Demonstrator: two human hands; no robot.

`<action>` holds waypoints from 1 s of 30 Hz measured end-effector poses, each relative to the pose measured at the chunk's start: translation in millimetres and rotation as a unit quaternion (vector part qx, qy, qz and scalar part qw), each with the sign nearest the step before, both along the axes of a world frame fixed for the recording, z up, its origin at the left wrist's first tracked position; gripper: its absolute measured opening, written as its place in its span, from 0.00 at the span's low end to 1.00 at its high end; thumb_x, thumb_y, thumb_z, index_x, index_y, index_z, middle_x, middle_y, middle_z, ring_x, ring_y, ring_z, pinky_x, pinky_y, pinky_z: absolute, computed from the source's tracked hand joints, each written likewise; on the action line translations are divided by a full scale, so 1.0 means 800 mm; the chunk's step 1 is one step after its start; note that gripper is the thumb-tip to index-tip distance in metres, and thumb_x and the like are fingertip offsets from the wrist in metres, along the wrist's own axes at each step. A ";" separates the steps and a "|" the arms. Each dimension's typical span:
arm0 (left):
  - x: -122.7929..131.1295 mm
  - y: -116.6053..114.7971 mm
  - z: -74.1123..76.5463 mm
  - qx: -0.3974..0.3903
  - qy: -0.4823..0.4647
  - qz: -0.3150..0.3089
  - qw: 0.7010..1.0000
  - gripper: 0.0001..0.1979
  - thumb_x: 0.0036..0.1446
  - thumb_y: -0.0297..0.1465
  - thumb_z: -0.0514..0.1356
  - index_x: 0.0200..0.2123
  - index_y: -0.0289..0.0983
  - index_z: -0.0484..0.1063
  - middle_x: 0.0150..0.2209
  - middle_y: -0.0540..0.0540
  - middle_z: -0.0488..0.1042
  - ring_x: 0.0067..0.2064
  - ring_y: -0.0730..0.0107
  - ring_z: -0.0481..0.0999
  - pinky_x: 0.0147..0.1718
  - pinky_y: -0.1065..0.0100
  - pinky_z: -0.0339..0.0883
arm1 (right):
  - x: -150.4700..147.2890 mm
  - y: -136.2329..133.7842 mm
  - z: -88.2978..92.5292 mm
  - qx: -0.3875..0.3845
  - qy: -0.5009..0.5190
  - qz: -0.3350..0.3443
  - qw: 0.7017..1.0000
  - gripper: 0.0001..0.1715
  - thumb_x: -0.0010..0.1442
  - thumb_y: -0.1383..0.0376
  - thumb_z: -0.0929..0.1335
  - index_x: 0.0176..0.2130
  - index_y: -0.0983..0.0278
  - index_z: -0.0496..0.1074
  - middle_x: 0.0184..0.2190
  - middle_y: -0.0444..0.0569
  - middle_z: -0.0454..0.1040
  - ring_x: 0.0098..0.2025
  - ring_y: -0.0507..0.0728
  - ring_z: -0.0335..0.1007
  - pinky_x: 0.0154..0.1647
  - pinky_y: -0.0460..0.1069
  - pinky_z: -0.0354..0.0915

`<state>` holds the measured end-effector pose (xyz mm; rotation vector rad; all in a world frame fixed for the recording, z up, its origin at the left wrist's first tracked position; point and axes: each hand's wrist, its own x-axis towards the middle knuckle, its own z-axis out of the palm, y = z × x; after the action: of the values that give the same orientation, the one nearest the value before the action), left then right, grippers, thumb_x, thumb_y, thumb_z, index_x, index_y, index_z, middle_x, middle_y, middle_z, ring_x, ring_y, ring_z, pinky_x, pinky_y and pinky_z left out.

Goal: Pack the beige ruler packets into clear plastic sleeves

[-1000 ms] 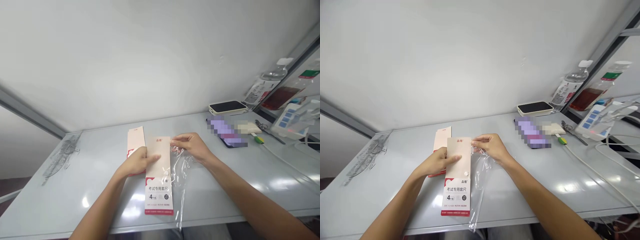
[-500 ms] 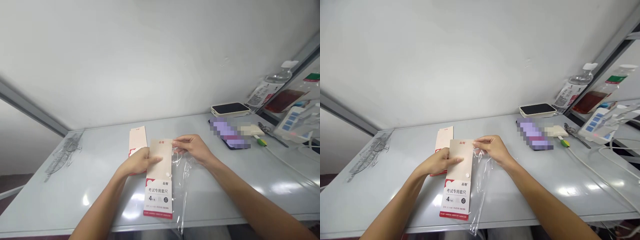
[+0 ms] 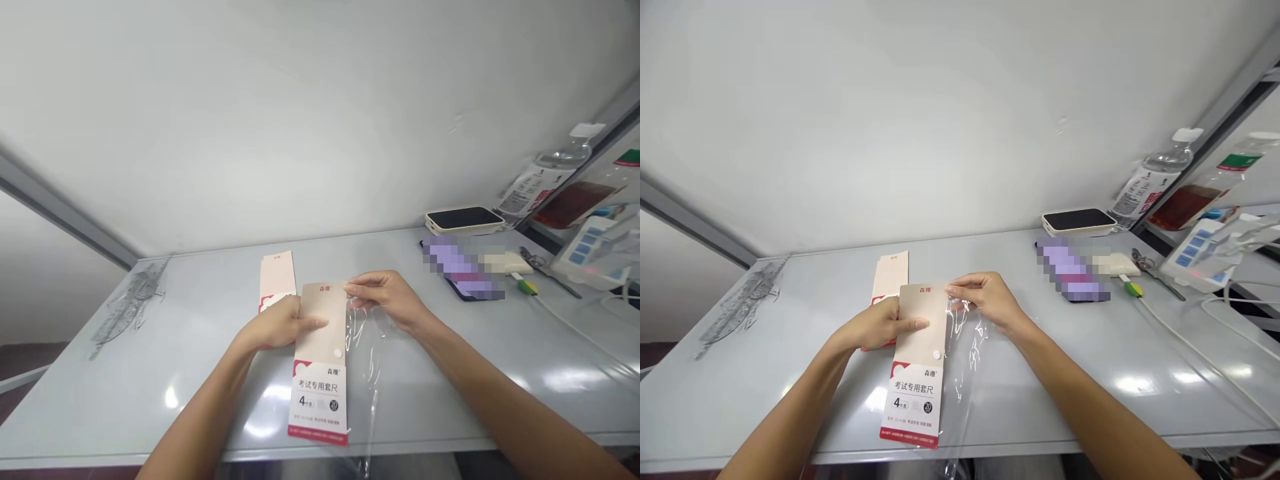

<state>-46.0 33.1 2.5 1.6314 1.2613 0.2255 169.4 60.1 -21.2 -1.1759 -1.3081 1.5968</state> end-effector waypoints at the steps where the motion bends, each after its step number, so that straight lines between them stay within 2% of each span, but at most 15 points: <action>1: 0.002 -0.001 0.000 0.004 -0.001 0.007 1.000 0.18 0.50 0.46 0.53 0.23 0.36 0.68 0.20 0.50 0.67 0.22 0.71 0.66 0.20 0.71 0.54 | 0.001 0.000 0.001 0.005 0.006 -0.001 1.000 0.16 0.41 0.56 0.73 0.28 0.65 0.76 0.29 0.50 0.76 0.26 0.54 0.70 0.28 0.49 0.65; 4: 0.010 -0.003 0.000 0.034 -0.042 0.035 0.998 0.17 0.50 0.44 0.54 0.35 0.37 0.70 0.30 0.47 0.73 0.31 0.66 0.72 0.27 0.70 0.62 | 0.003 0.001 0.003 0.019 0.014 -0.012 1.000 0.15 0.41 0.56 0.73 0.27 0.65 0.76 0.27 0.49 0.75 0.25 0.53 0.69 0.28 0.49 0.64; 6: 0.017 -0.004 -0.002 0.059 -0.094 0.065 0.992 0.20 0.52 0.43 0.53 0.45 0.38 0.65 0.39 0.45 0.73 0.39 0.64 0.72 0.33 0.68 0.64 | 0.004 0.001 0.004 0.018 0.014 -0.019 1.000 0.16 0.42 0.56 0.72 0.28 0.65 0.77 0.28 0.49 0.75 0.25 0.53 0.70 0.28 0.49 0.64; 8: 0.023 -0.003 -0.006 0.078 -0.133 0.108 0.982 0.23 0.54 0.44 0.51 0.50 0.38 0.61 0.43 0.43 0.71 0.42 0.64 0.71 0.36 0.67 0.65 | 0.004 0.001 0.004 0.019 0.019 -0.018 0.999 0.16 0.42 0.56 0.72 0.29 0.65 0.76 0.29 0.50 0.75 0.26 0.53 0.70 0.28 0.49 0.63; 11: 0.028 0.000 -0.014 0.066 -0.153 0.145 0.975 0.26 0.53 0.47 0.49 0.47 0.35 0.65 0.41 0.41 0.72 0.39 0.62 0.72 0.33 0.66 0.66 | 0.002 0.001 0.002 0.029 0.028 -0.012 0.999 0.15 0.43 0.57 0.72 0.29 0.65 0.76 0.27 0.49 0.74 0.25 0.53 0.69 0.28 0.48 0.63; 14: 0.025 0.002 -0.018 0.036 -0.154 0.133 0.978 0.26 0.52 0.48 0.51 0.43 0.33 0.68 0.37 0.42 0.74 0.36 0.61 0.74 0.30 0.65 0.66 | 0.001 0.000 0.001 0.029 0.033 -0.011 0.999 0.15 0.42 0.58 0.72 0.28 0.66 0.76 0.25 0.48 0.74 0.25 0.52 0.68 0.28 0.49 0.63; 19: 0.019 0.003 -0.010 0.038 -0.111 0.117 0.986 0.24 0.51 0.47 0.52 0.40 0.34 0.70 0.36 0.43 0.75 0.36 0.61 0.74 0.30 0.65 0.67 | 0.000 -0.002 0.005 0.029 0.024 -0.011 0.999 0.16 0.41 0.57 0.72 0.28 0.66 0.76 0.25 0.49 0.74 0.27 0.54 0.69 0.30 0.50 0.64; 24: 0.019 0.003 -0.008 0.026 -0.138 0.109 0.984 0.23 0.52 0.46 0.52 0.41 0.33 0.69 0.38 0.42 0.74 0.37 0.60 0.74 0.32 0.64 0.67 | 0.000 -0.001 0.002 0.034 0.028 -0.012 0.999 0.18 0.41 0.55 0.72 0.29 0.65 0.76 0.28 0.51 0.75 0.27 0.55 0.70 0.30 0.51 0.65; 30: 0.019 0.003 -0.007 0.086 -0.123 0.111 0.982 0.20 0.53 0.44 0.53 0.43 0.35 0.68 0.42 0.43 0.73 0.40 0.60 0.73 0.36 0.63 0.66 | 0.001 0.002 -0.002 0.028 0.006 0.007 1.000 0.19 0.42 0.54 0.72 0.31 0.66 0.76 0.29 0.51 0.76 0.29 0.57 0.72 0.31 0.51 0.66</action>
<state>-30.8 35.2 -2.7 1.5484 1.2578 0.6699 170.4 61.5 -22.4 -1.1241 -1.3484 1.5641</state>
